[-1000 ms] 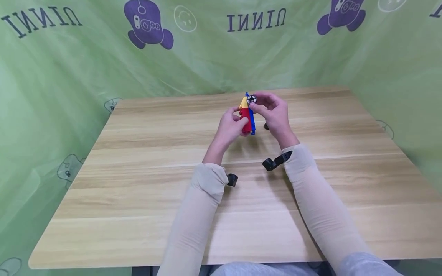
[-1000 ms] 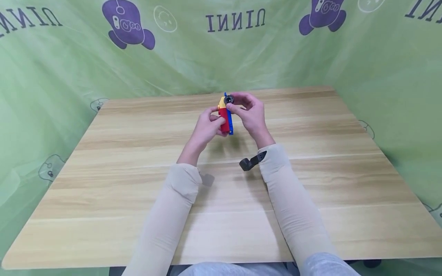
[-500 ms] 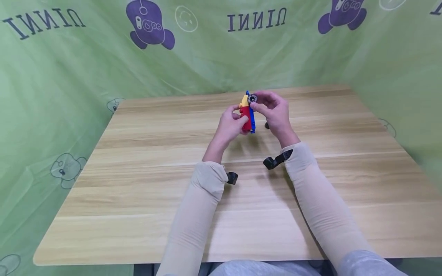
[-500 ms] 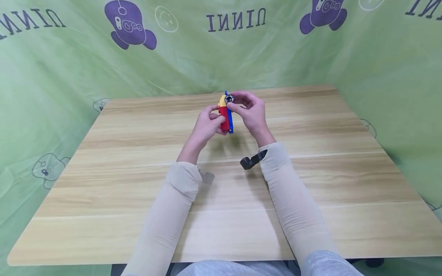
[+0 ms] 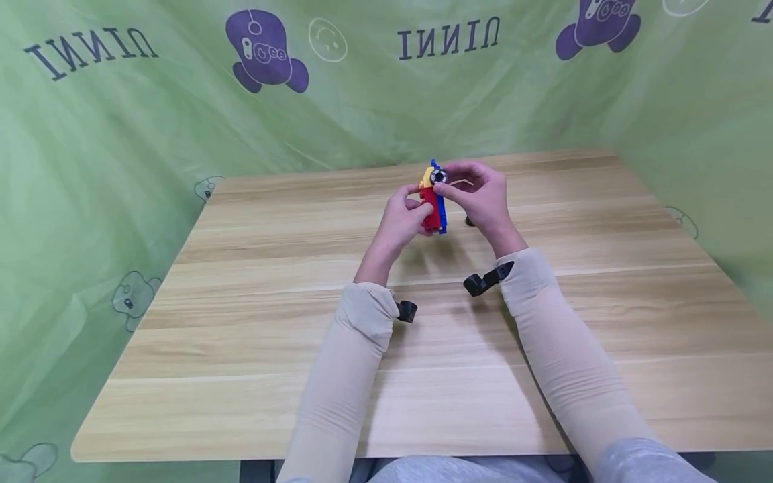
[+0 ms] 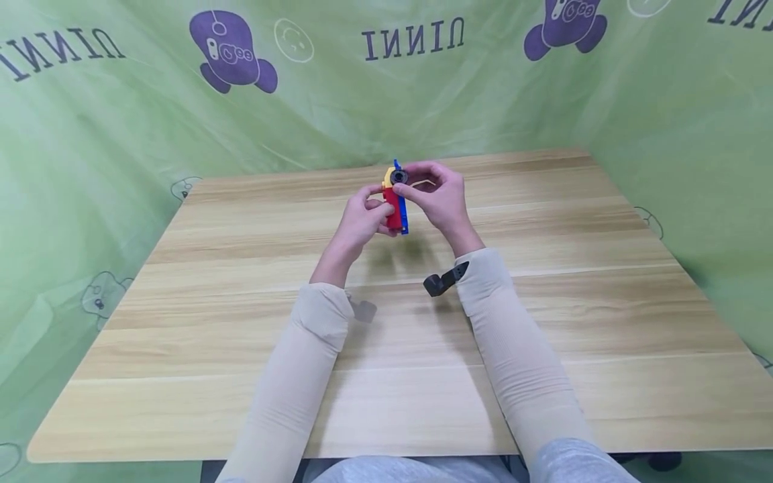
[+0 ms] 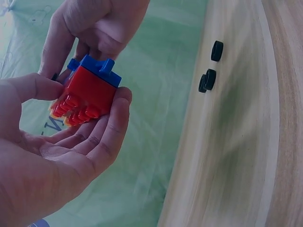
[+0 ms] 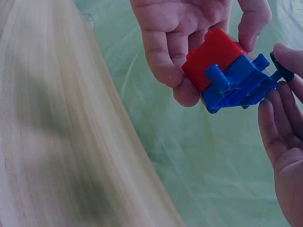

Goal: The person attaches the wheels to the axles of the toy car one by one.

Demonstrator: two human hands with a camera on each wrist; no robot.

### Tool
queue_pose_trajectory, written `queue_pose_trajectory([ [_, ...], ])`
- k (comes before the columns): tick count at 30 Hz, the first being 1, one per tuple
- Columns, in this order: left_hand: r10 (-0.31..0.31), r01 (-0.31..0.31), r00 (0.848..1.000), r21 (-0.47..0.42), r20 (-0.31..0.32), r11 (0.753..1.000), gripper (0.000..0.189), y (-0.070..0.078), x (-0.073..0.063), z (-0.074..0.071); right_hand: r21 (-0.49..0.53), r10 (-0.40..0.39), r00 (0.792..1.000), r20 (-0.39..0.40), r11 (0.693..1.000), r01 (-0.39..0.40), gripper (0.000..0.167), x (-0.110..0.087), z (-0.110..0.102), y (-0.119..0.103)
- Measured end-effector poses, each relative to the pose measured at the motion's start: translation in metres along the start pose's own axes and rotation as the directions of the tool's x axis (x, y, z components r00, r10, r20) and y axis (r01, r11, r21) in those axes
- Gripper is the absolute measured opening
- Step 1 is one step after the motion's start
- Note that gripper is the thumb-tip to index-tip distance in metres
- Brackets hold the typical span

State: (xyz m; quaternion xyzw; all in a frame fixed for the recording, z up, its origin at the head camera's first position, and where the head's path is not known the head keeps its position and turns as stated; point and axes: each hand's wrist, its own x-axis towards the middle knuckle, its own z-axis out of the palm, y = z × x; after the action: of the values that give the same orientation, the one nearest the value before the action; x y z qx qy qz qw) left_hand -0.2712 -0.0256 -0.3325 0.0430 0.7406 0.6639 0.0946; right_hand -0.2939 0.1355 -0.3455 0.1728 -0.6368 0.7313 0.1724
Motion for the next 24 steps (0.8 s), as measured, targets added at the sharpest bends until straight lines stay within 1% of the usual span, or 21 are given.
queue_pose_trajectory([
  [5,-0.008,0.008,1.0,-0.023,0.0,1.0,0.056,-0.002,0.001,-0.001,-0.06,-0.024,1.0,0.001,0.998,0.024,0.028,-0.002,0.0,-0.004],
  [9,-0.015,0.015,1.0,-0.062,-0.002,0.998,0.055,-0.003,0.002,-0.003,-0.113,-0.062,0.998,0.012,0.992,0.063,0.031,-0.004,0.001,-0.006],
  [12,-0.017,0.016,1.0,-0.104,-0.005,0.994,0.055,-0.003,0.002,-0.003,-0.157,-0.102,0.994,0.032,0.982,0.105,0.033,-0.005,0.002,-0.006],
  [15,-0.012,0.009,1.0,-0.14,-0.017,0.99,0.054,-0.003,0.002,-0.004,-0.217,-0.165,0.985,0.057,0.961,0.173,0.032,-0.005,0.002,-0.007],
  [17,0.001,-0.006,1.0,-0.161,-0.027,0.987,0.053,-0.003,0.002,-0.004,-0.248,-0.215,0.974,0.073,0.942,0.226,0.031,-0.005,0.003,-0.008],
  [19,0.013,-0.02,0.999,-0.179,-0.036,0.984,0.051,-0.003,0.003,-0.004,-0.275,-0.275,0.957,0.091,0.917,0.29,0.03,-0.004,0.004,-0.009],
  [24,0.037,-0.046,0.998,-0.213,-0.045,0.976,0.051,-0.003,0.003,-0.005,-0.337,-0.407,0.902,0.141,0.838,0.43,0.029,-0.002,0.005,-0.012],
])
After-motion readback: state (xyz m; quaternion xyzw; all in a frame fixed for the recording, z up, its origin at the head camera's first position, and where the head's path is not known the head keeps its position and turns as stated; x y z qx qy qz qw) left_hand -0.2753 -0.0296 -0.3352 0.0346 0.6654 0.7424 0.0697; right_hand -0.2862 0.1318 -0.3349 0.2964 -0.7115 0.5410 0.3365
